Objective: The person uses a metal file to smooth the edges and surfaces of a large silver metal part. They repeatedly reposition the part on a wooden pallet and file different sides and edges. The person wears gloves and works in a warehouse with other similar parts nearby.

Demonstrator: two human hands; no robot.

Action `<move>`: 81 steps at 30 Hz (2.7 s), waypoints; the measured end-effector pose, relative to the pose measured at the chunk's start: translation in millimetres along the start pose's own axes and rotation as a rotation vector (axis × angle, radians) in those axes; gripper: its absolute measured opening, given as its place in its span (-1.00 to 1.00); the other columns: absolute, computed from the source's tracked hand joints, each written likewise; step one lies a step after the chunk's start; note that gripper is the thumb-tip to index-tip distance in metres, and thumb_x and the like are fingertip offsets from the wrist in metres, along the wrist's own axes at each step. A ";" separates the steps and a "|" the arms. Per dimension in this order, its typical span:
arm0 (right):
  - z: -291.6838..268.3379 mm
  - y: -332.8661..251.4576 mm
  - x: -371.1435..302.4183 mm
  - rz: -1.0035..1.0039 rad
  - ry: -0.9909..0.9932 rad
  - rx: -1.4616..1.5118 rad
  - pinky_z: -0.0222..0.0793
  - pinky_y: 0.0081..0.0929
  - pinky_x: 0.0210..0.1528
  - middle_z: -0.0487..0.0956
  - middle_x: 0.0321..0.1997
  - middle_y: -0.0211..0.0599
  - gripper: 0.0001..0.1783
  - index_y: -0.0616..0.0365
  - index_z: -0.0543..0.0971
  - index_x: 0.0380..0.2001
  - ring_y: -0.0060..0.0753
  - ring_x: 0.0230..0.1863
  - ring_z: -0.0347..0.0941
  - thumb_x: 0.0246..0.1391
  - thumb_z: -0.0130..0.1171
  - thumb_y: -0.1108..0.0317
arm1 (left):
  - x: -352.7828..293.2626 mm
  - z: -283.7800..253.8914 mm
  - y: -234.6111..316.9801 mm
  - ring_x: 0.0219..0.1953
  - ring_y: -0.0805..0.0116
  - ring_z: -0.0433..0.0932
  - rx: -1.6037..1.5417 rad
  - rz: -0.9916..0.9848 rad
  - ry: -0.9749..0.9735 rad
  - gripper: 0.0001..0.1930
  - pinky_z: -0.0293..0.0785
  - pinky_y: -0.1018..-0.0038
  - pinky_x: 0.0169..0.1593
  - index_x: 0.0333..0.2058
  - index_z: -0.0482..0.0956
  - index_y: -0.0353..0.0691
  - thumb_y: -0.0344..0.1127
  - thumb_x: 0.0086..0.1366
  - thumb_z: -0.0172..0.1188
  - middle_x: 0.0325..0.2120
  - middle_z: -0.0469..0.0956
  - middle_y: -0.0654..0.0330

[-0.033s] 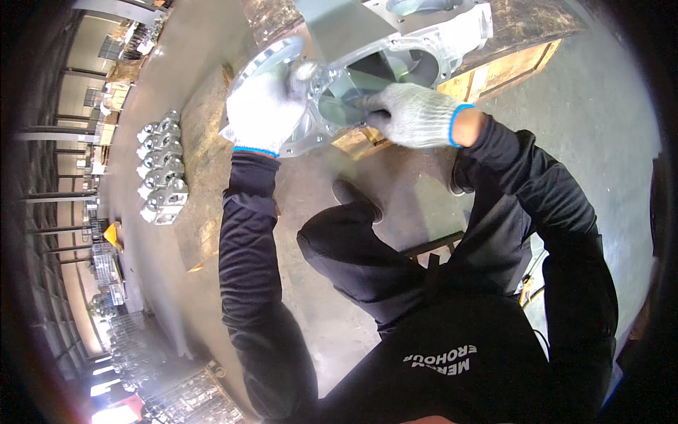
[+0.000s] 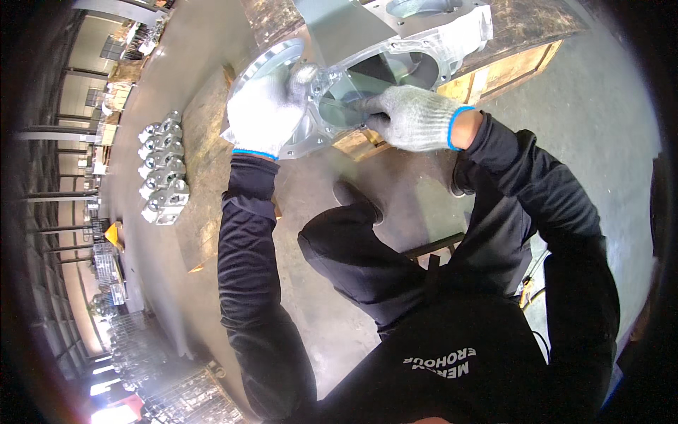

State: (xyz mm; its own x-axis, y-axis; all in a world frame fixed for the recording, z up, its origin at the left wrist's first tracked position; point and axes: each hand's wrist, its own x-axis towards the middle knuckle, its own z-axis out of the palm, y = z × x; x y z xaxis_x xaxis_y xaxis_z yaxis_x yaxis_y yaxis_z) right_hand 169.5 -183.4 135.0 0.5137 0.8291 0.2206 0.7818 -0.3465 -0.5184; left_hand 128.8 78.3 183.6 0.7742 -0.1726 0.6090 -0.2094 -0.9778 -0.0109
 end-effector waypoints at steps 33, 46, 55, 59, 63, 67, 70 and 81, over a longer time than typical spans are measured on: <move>14.7 0.5 -3.0 0.072 -0.042 0.347 0.49 -0.12 0.12 0.64 0.02 0.19 -0.55 0.22 0.56 0.20 0.11 0.00 0.63 0.31 0.12 0.26 | 4.5 -5.7 7.9 -0.22 -0.08 0.71 0.114 -0.046 -0.083 -0.63 0.63 0.13 -0.10 0.04 0.72 0.07 0.05 0.48 0.06 -0.13 0.71 0.04; 3.5 4.0 -21.5 0.610 -0.252 0.889 0.45 -0.49 -0.61 0.55 -0.50 -0.38 -0.52 0.11 0.51 0.27 -0.54 -0.52 0.52 0.41 0.12 0.11 | -0.6 -5.4 9.7 -0.41 -0.10 0.69 0.133 -0.087 -0.042 -0.55 0.59 0.08 -0.27 -0.24 0.79 -0.07 0.15 0.45 0.09 -0.51 0.67 -0.05; 40.3 4.2 -1.3 0.111 -0.051 0.571 0.50 -0.48 -0.45 0.47 -0.56 -0.37 -0.49 -0.05 0.44 0.37 -0.42 -0.49 0.51 0.45 0.03 0.07 | 0.3 -5.8 14.5 -0.33 -0.22 0.67 0.076 -0.097 -0.052 -0.52 0.57 0.02 -0.24 -0.22 0.77 -0.11 0.17 0.47 0.06 -0.45 0.65 -0.13; 77.5 7.4 7.3 -0.004 0.343 0.716 0.57 -0.26 -0.32 0.63 -0.29 -0.25 -0.41 -0.08 0.33 0.47 -0.22 -0.33 0.61 0.45 0.05 0.09 | 0.2 -6.0 11.8 -0.33 -0.21 0.68 0.117 -0.119 -0.061 -0.51 0.57 0.04 -0.24 -0.20 0.77 -0.13 0.17 0.47 0.06 -0.46 0.65 -0.14; 94.1 6.0 29.2 -0.172 0.356 0.762 0.53 -0.24 -0.30 0.67 -0.21 -0.17 -0.72 0.16 0.58 -0.08 -0.16 -0.32 0.61 0.33 0.16 0.18 | 2.6 -5.9 6.7 -0.39 -0.08 0.69 0.195 -0.156 -0.175 -0.52 0.56 0.15 -0.24 -0.20 0.74 -0.23 0.09 0.51 0.05 -0.48 0.67 -0.09; 89.7 -5.4 -7.2 0.045 0.327 1.039 0.42 -0.48 -0.51 0.52 -0.53 -0.37 -0.68 -0.02 0.63 0.08 -0.50 -0.56 0.49 0.36 0.10 0.20 | -0.7 -4.8 2.3 -0.50 0.19 0.62 0.156 -0.165 -0.199 -0.51 0.51 0.25 -0.31 -0.20 0.73 -0.32 0.04 0.54 0.05 -0.56 0.63 0.00; 59.0 -21.1 -9.8 0.552 -0.081 1.608 0.39 -0.36 -0.62 0.58 -0.50 -0.34 -0.79 0.04 0.67 -0.16 -0.47 -0.64 0.46 0.34 0.08 0.25 | -0.7 -4.3 0.0 -0.55 0.27 0.52 0.117 -0.156 -0.196 -0.48 0.46 0.26 -0.36 -0.27 0.70 -0.37 0.02 0.57 0.03 -0.60 0.59 0.06; 96.5 -12.6 -8.4 0.095 0.314 1.531 0.27 -0.46 -0.71 0.47 -0.60 -0.42 -0.84 0.05 0.60 -0.16 -0.51 -0.72 0.37 0.30 0.14 0.26 | -4.6 -0.9 -14.2 -0.47 0.37 0.49 -0.056 -0.385 -0.181 -0.47 0.47 0.33 -0.31 -0.27 0.68 -0.38 0.05 0.57 0.05 -0.52 0.60 0.15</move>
State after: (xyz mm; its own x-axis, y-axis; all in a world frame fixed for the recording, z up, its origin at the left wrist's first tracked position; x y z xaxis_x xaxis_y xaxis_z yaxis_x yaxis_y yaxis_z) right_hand 121.2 -143.6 59.9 0.7410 0.6425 0.1954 -0.2453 0.5298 -0.8119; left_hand 127.7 93.2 181.7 0.8936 0.1806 0.4109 0.0873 -0.9679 0.2357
